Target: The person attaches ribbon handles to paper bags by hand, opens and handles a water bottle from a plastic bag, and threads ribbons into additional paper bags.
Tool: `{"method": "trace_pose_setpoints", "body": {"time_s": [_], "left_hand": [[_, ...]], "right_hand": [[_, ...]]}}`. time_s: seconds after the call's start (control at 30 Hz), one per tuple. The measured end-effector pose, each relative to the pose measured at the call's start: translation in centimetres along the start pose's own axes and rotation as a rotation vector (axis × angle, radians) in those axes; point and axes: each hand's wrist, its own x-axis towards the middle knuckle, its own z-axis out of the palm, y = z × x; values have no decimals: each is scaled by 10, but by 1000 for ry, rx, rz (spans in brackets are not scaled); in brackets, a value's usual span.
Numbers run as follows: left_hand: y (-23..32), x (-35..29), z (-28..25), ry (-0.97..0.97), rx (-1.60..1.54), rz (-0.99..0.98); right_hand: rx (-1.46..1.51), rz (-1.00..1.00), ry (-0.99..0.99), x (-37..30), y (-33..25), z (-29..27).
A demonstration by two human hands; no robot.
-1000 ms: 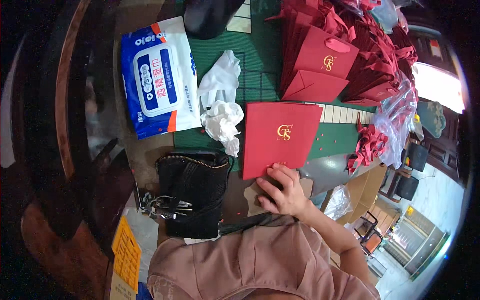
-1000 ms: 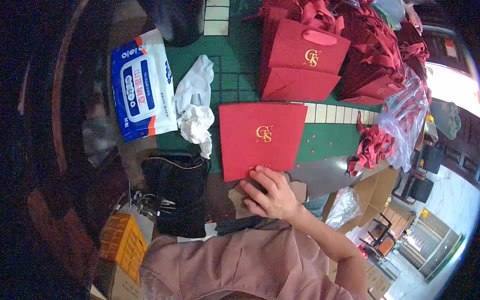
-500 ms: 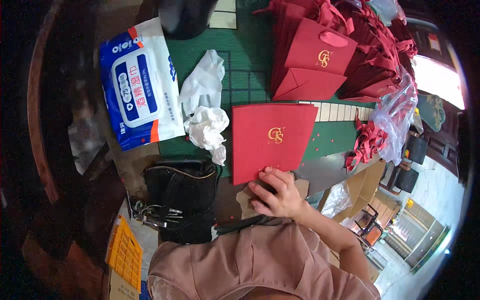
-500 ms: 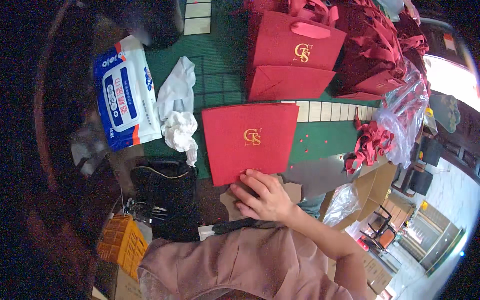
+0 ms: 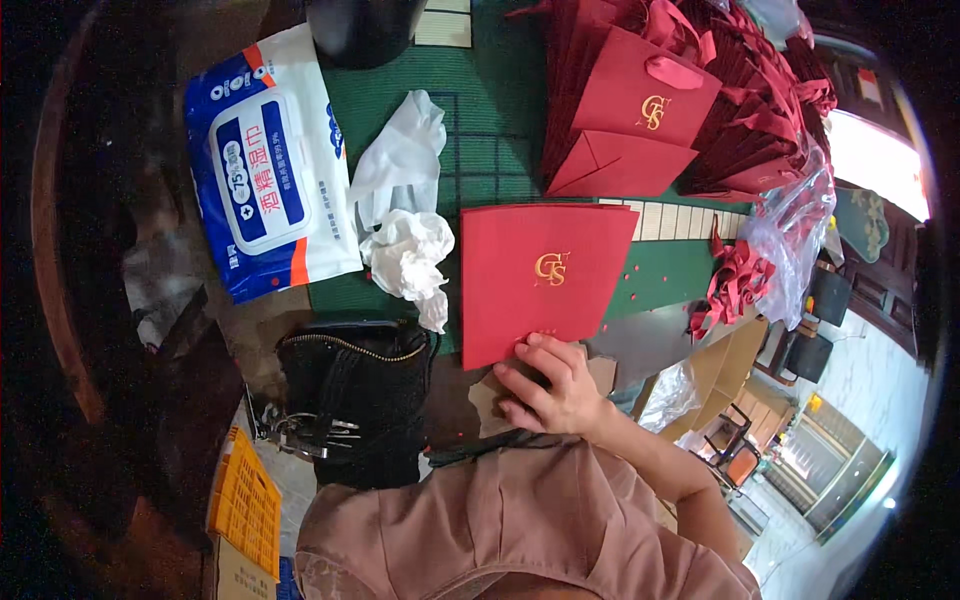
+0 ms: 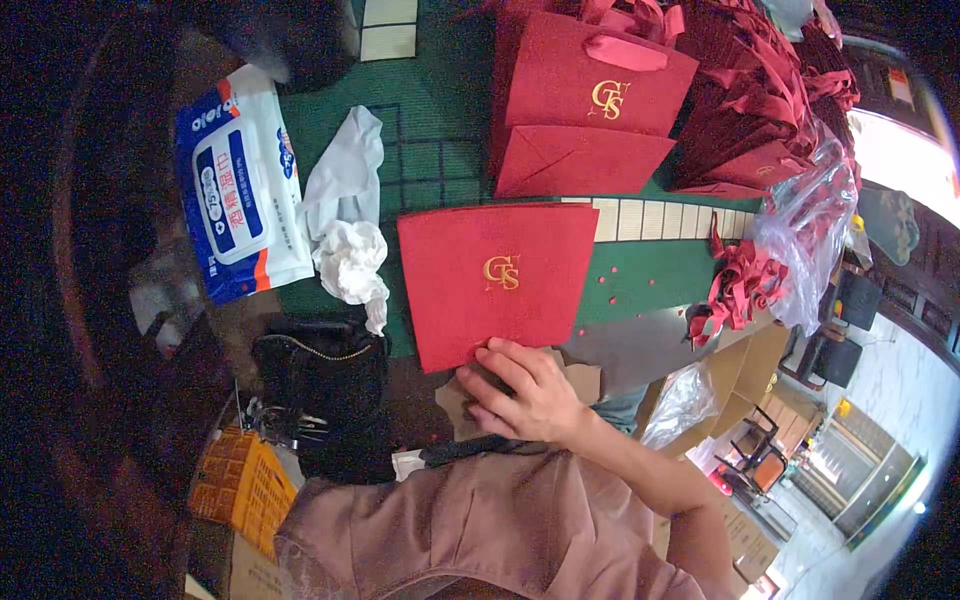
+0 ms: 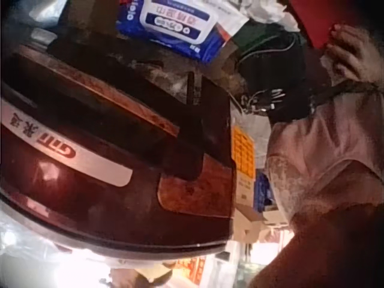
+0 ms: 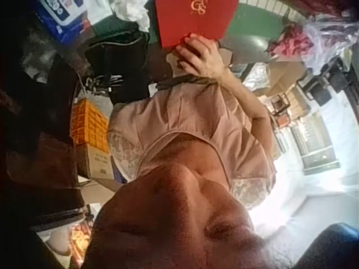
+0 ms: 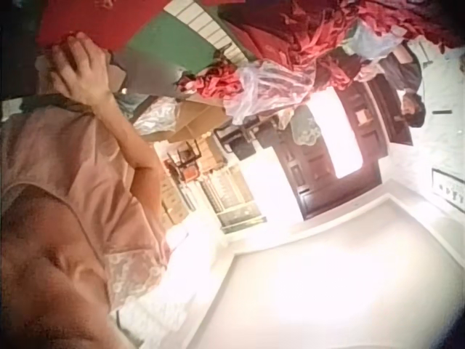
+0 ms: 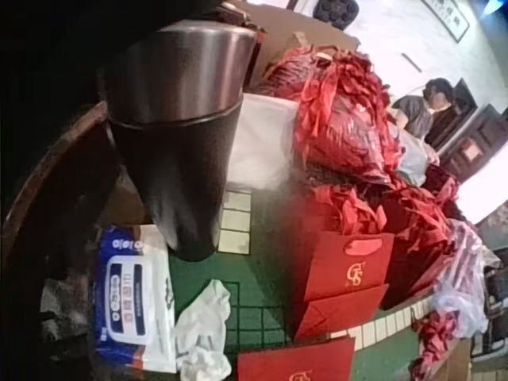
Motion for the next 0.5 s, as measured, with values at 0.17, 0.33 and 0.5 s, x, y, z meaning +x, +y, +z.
{"method": "trace_pose_setpoints", "body": {"time_s": [0.17, 0.33, 0.5], "left_hand": [[-1, -8, -4, 29, -42, -44], [0, -20, -13, 58, -81, -92], [7, -33, -38, 103, -95, -132]], "right_hand": [[-10, -6, -9, 0, 0, 0], [4, -3, -11, 0, 0, 1], [-9, -1, -13, 1, -1, -1]]}}
